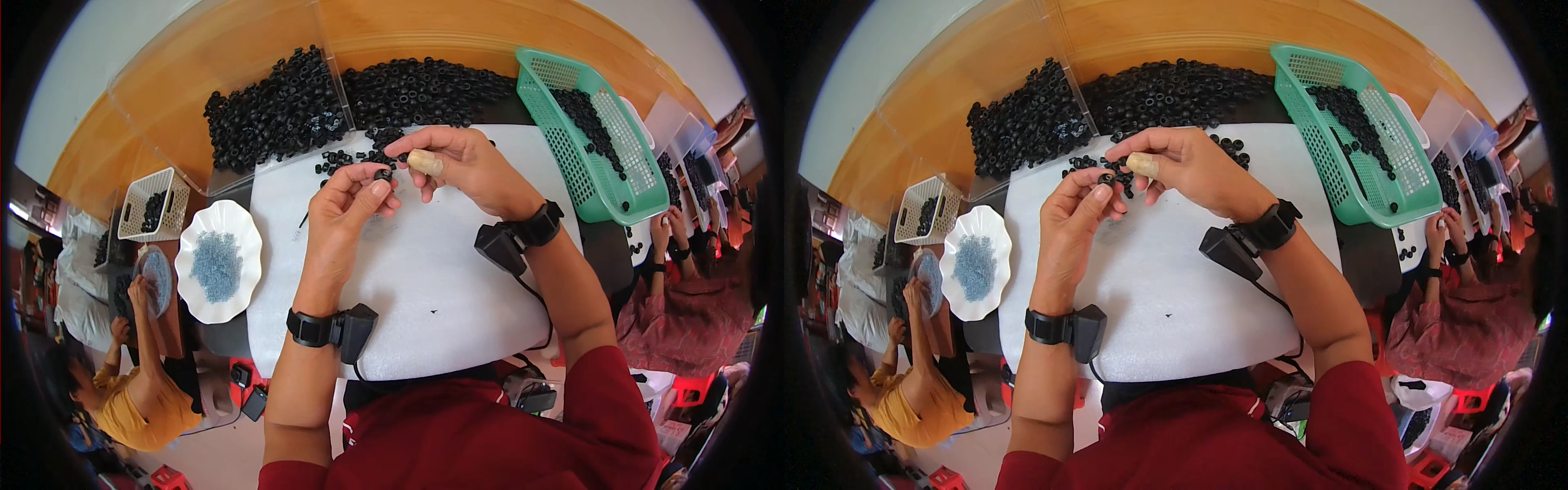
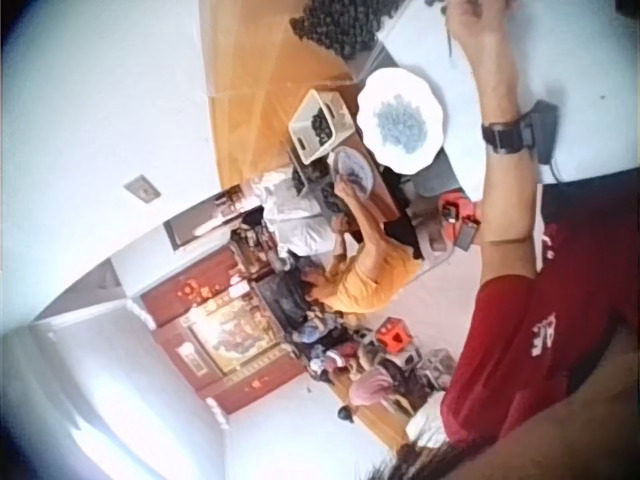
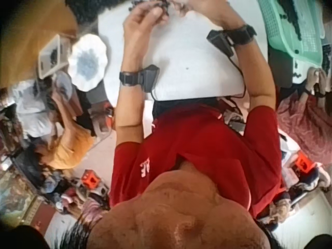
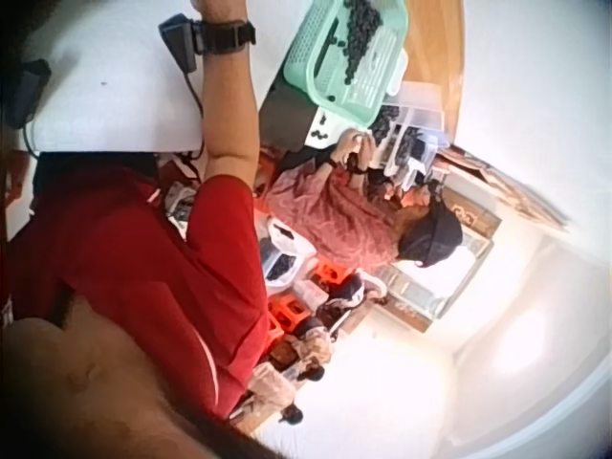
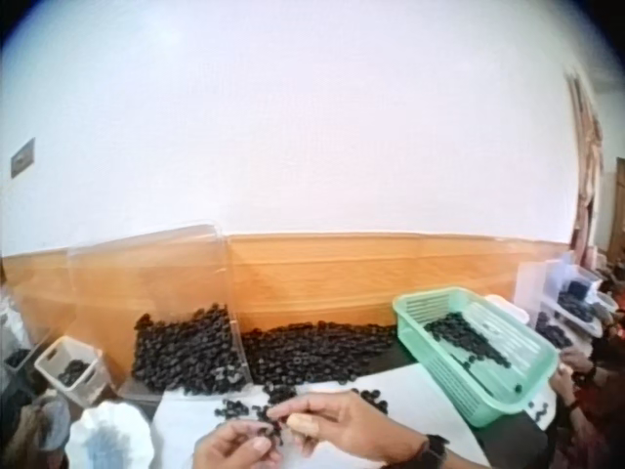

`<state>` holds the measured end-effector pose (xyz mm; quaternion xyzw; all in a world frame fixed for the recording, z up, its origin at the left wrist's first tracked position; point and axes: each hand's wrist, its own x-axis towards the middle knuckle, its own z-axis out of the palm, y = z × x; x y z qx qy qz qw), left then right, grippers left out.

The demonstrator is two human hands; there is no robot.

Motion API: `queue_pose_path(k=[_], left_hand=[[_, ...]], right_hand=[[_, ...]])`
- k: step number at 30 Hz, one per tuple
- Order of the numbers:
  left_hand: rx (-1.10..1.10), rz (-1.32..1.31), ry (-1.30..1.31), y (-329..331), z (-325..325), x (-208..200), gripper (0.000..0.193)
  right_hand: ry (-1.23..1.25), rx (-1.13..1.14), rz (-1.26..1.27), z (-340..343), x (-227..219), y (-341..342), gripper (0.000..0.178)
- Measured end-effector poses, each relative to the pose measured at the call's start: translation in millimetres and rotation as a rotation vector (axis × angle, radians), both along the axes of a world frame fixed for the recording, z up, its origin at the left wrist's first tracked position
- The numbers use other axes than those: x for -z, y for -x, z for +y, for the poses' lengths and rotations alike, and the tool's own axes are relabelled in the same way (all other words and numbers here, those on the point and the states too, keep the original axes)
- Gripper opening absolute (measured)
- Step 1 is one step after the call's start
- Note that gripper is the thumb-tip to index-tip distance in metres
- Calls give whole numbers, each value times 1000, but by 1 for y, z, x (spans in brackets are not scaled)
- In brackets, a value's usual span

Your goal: The person picks up a black plastic component and a spring, inserts the spring, and then presses a small white button into the assembly before placing it on the table.

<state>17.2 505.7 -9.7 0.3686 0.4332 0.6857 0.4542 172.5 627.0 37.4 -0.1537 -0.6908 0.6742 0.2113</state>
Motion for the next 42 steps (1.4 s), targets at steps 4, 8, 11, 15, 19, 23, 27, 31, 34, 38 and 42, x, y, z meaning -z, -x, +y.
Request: queue_pose_path(k=[4, 8, 11, 15, 19, 23, 27, 31, 34, 38, 42], left_hand=[[1, 13, -3, -1, 0, -1, 22], [-4, 20, -7, -2, 1, -1, 21], [-19, 53, -8, -2, 0, 0, 21], [-12, 60, 0, -3, 1, 1, 21], [-7, 94, 16, -4, 1, 1, 21], [-6, 124, 28, -4, 1, 1, 20], [-2, 126, 20, -5, 2, 2, 20], [12, 181, 50, -6, 2, 2, 20], [12, 184, 56, -6, 0, 1, 20], [21, 182, 67, -6, 0, 0, 20], [35, 203, 77, -6, 0, -2, 19]], right_hand=[[-16, 27, 0, -3, 2, 2, 22], [-44, 40, -64, -3, 0, 1, 23], [-59, 35, -90, -5, -1, 3, 23], [-83, 46, -99, -5, -1, 2, 22], [-85, 63, -81, -5, -3, 1, 19], [-104, 50, -98, -4, -2, 0, 15], [-153, 28, -110, 0, 5, 0, 13], [-186, 15, -119, 1, 6, -2, 12], [-216, 40, -116, -1, 6, -1, 12], [-213, 17, -83, 3, 6, -4, 12], [-205, -7, -94, 4, 9, -3, 12]])
